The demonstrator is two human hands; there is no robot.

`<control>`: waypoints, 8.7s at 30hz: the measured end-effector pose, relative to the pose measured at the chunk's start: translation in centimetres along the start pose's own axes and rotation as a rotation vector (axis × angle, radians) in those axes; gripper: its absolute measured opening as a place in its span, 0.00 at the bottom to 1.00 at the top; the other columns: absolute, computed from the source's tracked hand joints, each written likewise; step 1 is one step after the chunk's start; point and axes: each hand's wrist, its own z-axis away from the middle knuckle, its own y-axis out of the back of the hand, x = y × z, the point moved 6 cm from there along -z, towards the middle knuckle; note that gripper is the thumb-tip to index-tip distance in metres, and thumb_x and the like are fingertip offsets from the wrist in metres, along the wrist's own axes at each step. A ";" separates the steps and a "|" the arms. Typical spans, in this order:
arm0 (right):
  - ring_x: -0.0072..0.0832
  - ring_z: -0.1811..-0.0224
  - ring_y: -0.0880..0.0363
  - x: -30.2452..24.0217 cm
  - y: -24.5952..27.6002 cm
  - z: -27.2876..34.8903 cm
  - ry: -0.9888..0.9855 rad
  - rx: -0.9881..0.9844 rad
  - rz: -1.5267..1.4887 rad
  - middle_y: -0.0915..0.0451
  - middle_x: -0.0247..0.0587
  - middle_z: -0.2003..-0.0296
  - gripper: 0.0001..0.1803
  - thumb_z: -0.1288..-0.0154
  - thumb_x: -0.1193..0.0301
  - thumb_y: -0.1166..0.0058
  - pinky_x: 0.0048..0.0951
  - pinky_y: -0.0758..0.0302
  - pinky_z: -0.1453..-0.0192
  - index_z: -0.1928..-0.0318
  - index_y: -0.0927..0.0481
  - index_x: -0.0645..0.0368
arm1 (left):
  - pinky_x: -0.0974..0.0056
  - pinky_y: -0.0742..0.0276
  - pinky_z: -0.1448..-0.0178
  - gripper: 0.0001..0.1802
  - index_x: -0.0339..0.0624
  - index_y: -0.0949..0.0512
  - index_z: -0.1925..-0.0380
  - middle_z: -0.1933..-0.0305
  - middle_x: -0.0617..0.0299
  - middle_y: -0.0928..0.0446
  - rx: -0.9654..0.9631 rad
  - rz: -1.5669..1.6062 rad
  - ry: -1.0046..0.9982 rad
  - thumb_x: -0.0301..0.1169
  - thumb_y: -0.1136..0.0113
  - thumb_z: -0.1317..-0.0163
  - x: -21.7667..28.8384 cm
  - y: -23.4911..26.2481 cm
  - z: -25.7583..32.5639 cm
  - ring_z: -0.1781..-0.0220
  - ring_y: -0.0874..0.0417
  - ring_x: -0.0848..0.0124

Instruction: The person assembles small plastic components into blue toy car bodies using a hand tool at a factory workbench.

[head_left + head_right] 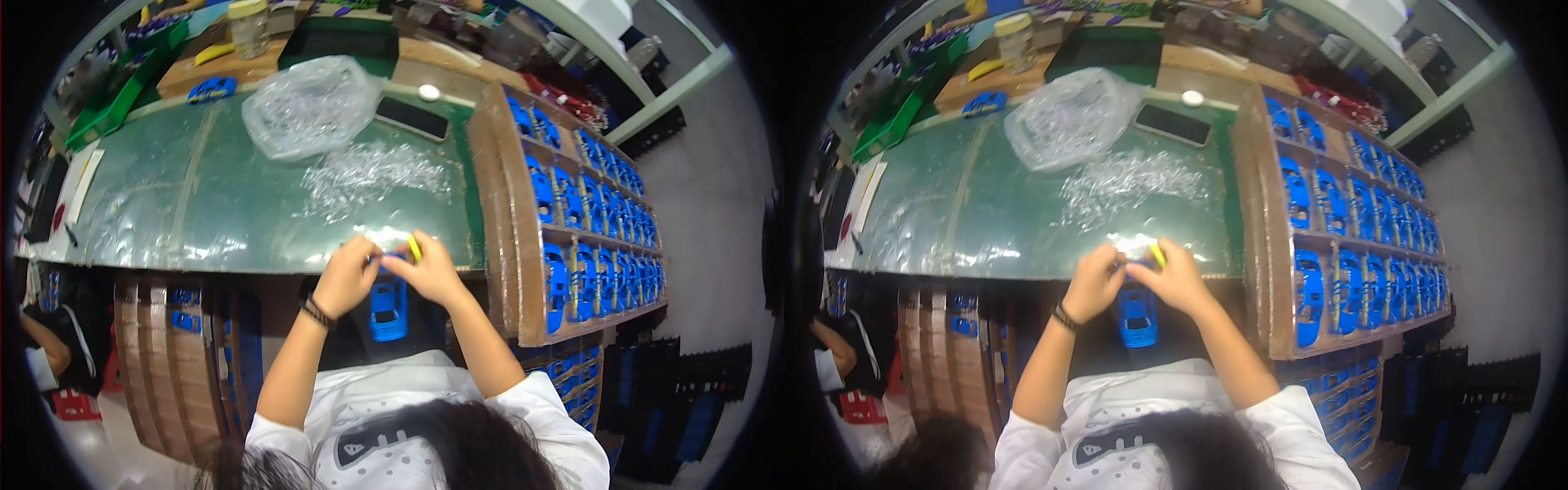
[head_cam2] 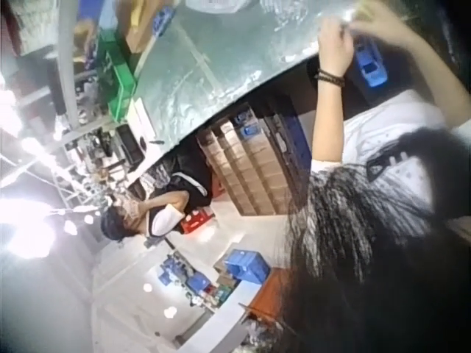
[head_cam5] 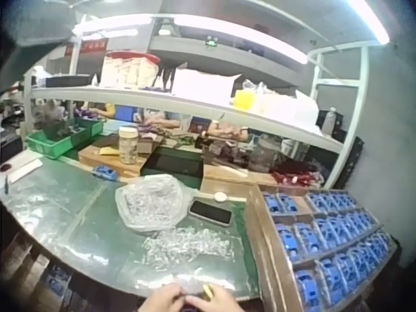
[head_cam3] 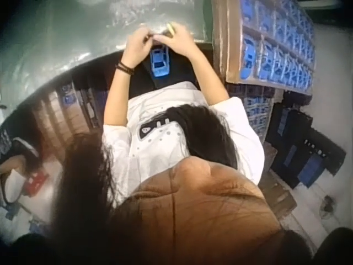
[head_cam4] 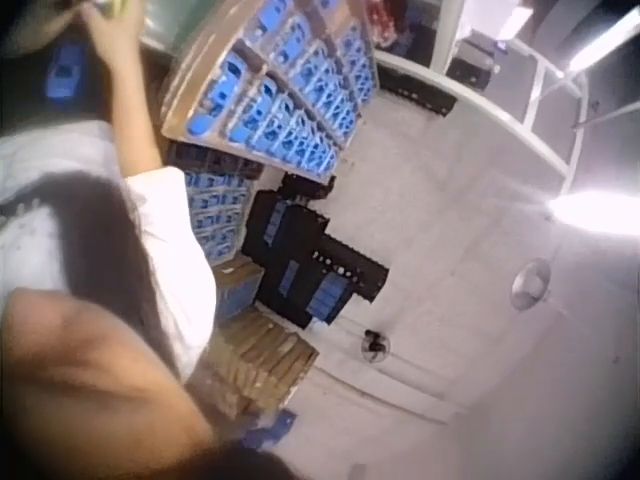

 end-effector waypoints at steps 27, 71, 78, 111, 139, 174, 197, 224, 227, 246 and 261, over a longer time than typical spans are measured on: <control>0.31 0.58 0.27 5.4 36.0 -7.1 0.036 0.282 0.625 0.25 0.44 0.62 0.22 0.59 0.80 0.44 0.28 0.33 0.54 0.58 0.28 0.58 | 0.54 0.45 0.40 0.15 0.43 0.32 0.60 0.57 0.62 0.32 -0.214 -0.070 -0.783 0.34 0.49 0.48 17.2 -13.9 2.2 0.45 0.38 0.69; 0.44 0.72 0.26 -12.2 -2.4 -3.9 0.347 -0.771 0.710 0.24 0.49 0.77 0.11 0.45 0.63 0.51 0.39 0.31 0.67 0.68 0.25 0.58 | 0.56 0.31 0.50 0.36 0.40 0.46 0.46 0.54 0.57 0.37 0.833 1.045 0.224 0.45 0.43 0.50 1.0 4.1 7.5 0.55 0.29 0.62; 0.42 0.62 0.28 -7.7 -9.7 -10.3 0.372 -0.364 0.699 0.28 0.47 0.67 0.11 0.51 0.65 0.46 0.38 0.31 0.60 0.69 0.24 0.58 | 0.63 0.26 0.64 0.28 0.39 0.36 0.54 0.70 0.58 0.30 0.783 1.191 0.595 0.49 0.49 0.48 -3.4 2.4 15.5 0.71 0.25 0.68; 0.23 0.77 0.25 -0.7 -0.2 0.0 0.137 0.166 0.097 0.23 0.40 0.79 0.08 0.56 0.76 0.41 0.23 0.30 0.72 0.73 0.23 0.67 | 0.71 0.27 0.57 0.29 0.32 0.50 0.42 0.40 0.46 0.45 0.218 0.565 0.464 0.34 0.57 0.39 -1.7 -4.1 5.6 0.44 0.37 0.67; 0.46 0.73 0.26 0.0 -0.3 -2.4 0.041 -0.035 0.237 0.25 0.53 0.78 0.10 0.57 0.72 0.44 0.37 0.30 0.69 0.74 0.27 0.64 | 0.64 0.31 0.73 0.06 0.36 0.27 0.75 0.76 0.51 0.27 -0.034 -0.039 0.022 0.25 0.45 0.55 -2.2 0.3 -0.7 0.77 0.25 0.61; 0.46 0.75 0.26 0.2 -1.1 -2.9 0.095 0.074 0.304 0.26 0.54 0.81 0.09 0.63 0.72 0.46 0.37 0.29 0.70 0.79 0.25 0.65 | 0.67 0.30 0.73 0.07 0.36 0.24 0.73 0.76 0.54 0.27 -0.075 0.002 0.063 0.23 0.44 0.56 -2.9 0.1 -1.3 0.80 0.25 0.67; 0.44 0.64 0.29 -8.0 27.0 0.1 0.054 0.309 0.831 0.28 0.50 0.69 0.20 0.60 0.71 0.41 0.35 0.33 0.62 0.65 0.33 0.63 | 0.63 0.32 0.53 0.16 0.43 0.28 0.62 0.57 0.61 0.30 -0.109 -0.198 -0.981 0.32 0.44 0.54 18.1 -8.2 2.0 0.57 0.28 0.66; 0.23 0.85 0.46 -7.5 20.6 5.9 -0.023 -0.093 -1.216 0.40 0.36 0.89 0.39 0.45 0.37 0.78 0.20 0.49 0.84 0.94 0.41 0.58 | 0.61 0.36 0.58 0.06 0.39 0.27 0.73 0.71 0.58 0.27 0.057 0.154 -0.440 0.26 0.46 0.54 15.3 -9.2 -6.9 0.63 0.28 0.61; 0.23 0.85 0.47 -6.7 21.3 7.1 0.014 -0.096 -1.293 0.40 0.37 0.89 0.38 0.44 0.38 0.78 0.20 0.50 0.84 0.93 0.41 0.58 | 0.60 0.38 0.53 0.06 0.41 0.27 0.73 0.68 0.59 0.28 0.029 -0.002 -0.539 0.29 0.46 0.53 17.0 -11.8 -9.9 0.59 0.30 0.62; 0.22 0.86 0.48 0.3 26.8 13.1 0.087 0.344 -1.436 0.43 0.35 0.90 0.32 0.41 0.44 0.73 0.20 0.51 0.85 0.88 0.38 0.57 | 0.53 0.38 0.50 0.25 0.37 0.31 0.63 0.62 0.53 0.28 -0.292 -0.321 -0.328 0.38 0.36 0.61 17.3 -18.8 -18.8 0.55 0.32 0.58; 0.18 0.91 0.42 -9.3 9.9 13.3 0.672 0.160 -1.119 0.34 0.34 0.87 0.14 0.42 0.64 0.54 0.17 0.43 0.89 0.77 0.34 0.61 | 0.43 0.40 0.44 0.33 0.41 0.48 0.44 0.46 0.50 0.40 0.252 1.745 0.282 0.27 0.59 0.56 0.2 -0.5 1.6 0.41 0.43 0.44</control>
